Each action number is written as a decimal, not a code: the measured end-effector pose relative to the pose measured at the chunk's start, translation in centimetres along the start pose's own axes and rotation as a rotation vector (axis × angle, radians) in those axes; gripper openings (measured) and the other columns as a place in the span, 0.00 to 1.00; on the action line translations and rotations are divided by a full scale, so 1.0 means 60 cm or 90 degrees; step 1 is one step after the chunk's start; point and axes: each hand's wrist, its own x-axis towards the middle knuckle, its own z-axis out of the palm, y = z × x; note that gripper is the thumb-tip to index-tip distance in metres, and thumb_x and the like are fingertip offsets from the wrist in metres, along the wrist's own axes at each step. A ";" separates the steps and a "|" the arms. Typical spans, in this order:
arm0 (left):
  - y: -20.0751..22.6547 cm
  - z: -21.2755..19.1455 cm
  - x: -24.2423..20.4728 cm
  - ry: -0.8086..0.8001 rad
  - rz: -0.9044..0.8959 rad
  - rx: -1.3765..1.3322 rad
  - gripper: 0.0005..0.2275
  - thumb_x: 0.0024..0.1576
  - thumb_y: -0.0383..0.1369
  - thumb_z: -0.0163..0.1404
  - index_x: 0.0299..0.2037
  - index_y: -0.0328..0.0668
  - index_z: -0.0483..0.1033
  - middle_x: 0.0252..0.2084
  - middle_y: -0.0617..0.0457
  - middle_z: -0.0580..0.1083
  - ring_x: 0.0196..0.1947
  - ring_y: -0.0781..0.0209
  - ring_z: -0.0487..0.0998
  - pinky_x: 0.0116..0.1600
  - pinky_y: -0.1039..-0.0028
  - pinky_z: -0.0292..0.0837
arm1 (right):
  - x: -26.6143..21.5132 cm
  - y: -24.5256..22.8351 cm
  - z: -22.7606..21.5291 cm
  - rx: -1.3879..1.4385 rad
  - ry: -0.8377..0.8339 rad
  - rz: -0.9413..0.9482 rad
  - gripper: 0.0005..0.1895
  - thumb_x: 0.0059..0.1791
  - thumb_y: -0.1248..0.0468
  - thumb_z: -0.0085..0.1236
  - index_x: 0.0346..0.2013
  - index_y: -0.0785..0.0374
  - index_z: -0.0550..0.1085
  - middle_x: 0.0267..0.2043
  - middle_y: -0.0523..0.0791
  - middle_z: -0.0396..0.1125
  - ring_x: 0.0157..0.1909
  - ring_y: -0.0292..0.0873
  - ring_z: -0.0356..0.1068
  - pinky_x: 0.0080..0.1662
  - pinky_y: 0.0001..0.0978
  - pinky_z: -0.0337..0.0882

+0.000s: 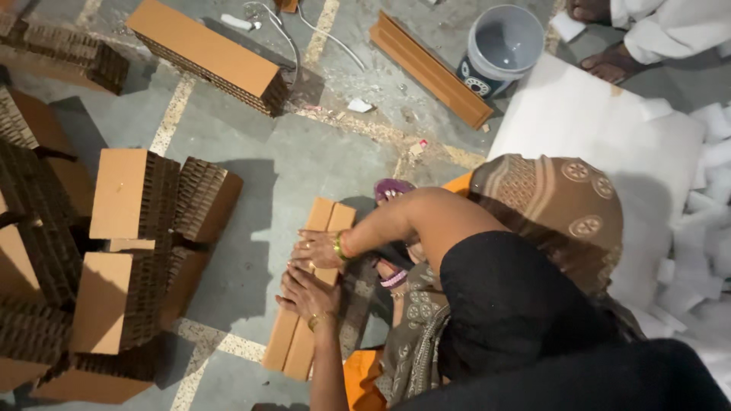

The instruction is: The person sits on the floor and assembles corrugated cardboard boxes by folding the flaps and pressing the edges to secure the shape. They handle multiple flat cardboard pieces, fold them into rectangular boxes, and place the finished items into a stack.

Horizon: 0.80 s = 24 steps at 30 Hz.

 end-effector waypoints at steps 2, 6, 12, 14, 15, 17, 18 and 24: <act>0.003 -0.015 0.006 -0.009 -0.006 0.014 0.58 0.35 0.54 0.67 0.72 0.35 0.46 0.69 0.39 0.57 0.70 0.40 0.54 0.74 0.42 0.40 | 0.004 -0.003 0.033 0.009 0.137 0.011 0.55 0.36 0.49 0.73 0.72 0.63 0.57 0.72 0.49 0.54 0.75 0.51 0.50 0.74 0.58 0.44; 0.013 -0.019 0.010 -0.016 -0.004 0.010 0.58 0.33 0.53 0.69 0.72 0.36 0.48 0.68 0.40 0.59 0.69 0.40 0.57 0.74 0.46 0.43 | 0.012 0.005 0.091 -0.023 0.291 0.007 0.51 0.36 0.52 0.74 0.68 0.63 0.61 0.70 0.49 0.58 0.75 0.51 0.54 0.74 0.60 0.48; 0.009 -0.029 0.001 -0.030 0.001 0.030 0.58 0.34 0.52 0.69 0.72 0.33 0.46 0.70 0.39 0.57 0.70 0.41 0.55 0.75 0.46 0.40 | 0.005 -0.011 0.035 0.008 0.113 0.036 0.63 0.27 0.50 0.75 0.71 0.63 0.55 0.72 0.51 0.54 0.75 0.52 0.51 0.73 0.59 0.45; 0.015 -0.036 -0.011 -0.033 0.001 0.027 0.58 0.36 0.52 0.68 0.73 0.33 0.45 0.71 0.39 0.55 0.73 0.41 0.52 0.75 0.46 0.38 | -0.004 -0.019 0.033 0.003 0.141 0.047 0.66 0.25 0.50 0.76 0.72 0.60 0.52 0.73 0.50 0.53 0.75 0.52 0.50 0.73 0.59 0.44; 0.017 -0.042 -0.016 -0.028 0.002 0.024 0.58 0.37 0.51 0.68 0.73 0.32 0.44 0.72 0.39 0.54 0.74 0.40 0.50 0.74 0.45 0.37 | -0.006 -0.021 0.034 -0.002 0.182 0.045 0.68 0.24 0.49 0.77 0.72 0.58 0.51 0.73 0.50 0.52 0.75 0.53 0.49 0.72 0.59 0.44; 0.004 -0.057 -0.030 -0.052 0.012 0.031 0.57 0.38 0.52 0.67 0.72 0.35 0.44 0.74 0.38 0.50 0.75 0.40 0.45 0.73 0.45 0.34 | -0.002 -0.014 0.033 -0.005 0.168 0.033 0.70 0.22 0.45 0.78 0.72 0.52 0.50 0.75 0.52 0.50 0.75 0.55 0.47 0.70 0.59 0.46; -0.019 -0.068 -0.039 -0.081 0.021 0.042 0.56 0.38 0.53 0.67 0.72 0.38 0.44 0.74 0.37 0.47 0.75 0.41 0.43 0.72 0.45 0.33 | 0.001 0.009 0.029 -0.005 0.112 0.024 0.71 0.22 0.42 0.78 0.73 0.47 0.49 0.76 0.54 0.48 0.76 0.57 0.45 0.70 0.60 0.47; -0.155 -0.106 -0.135 -0.089 -0.019 0.056 0.52 0.41 0.57 0.63 0.73 0.41 0.49 0.74 0.37 0.51 0.76 0.38 0.47 0.74 0.37 0.36 | -0.054 0.140 0.035 0.042 0.092 -0.002 0.79 0.14 0.25 0.72 0.73 0.47 0.51 0.72 0.53 0.51 0.74 0.57 0.50 0.62 0.73 0.52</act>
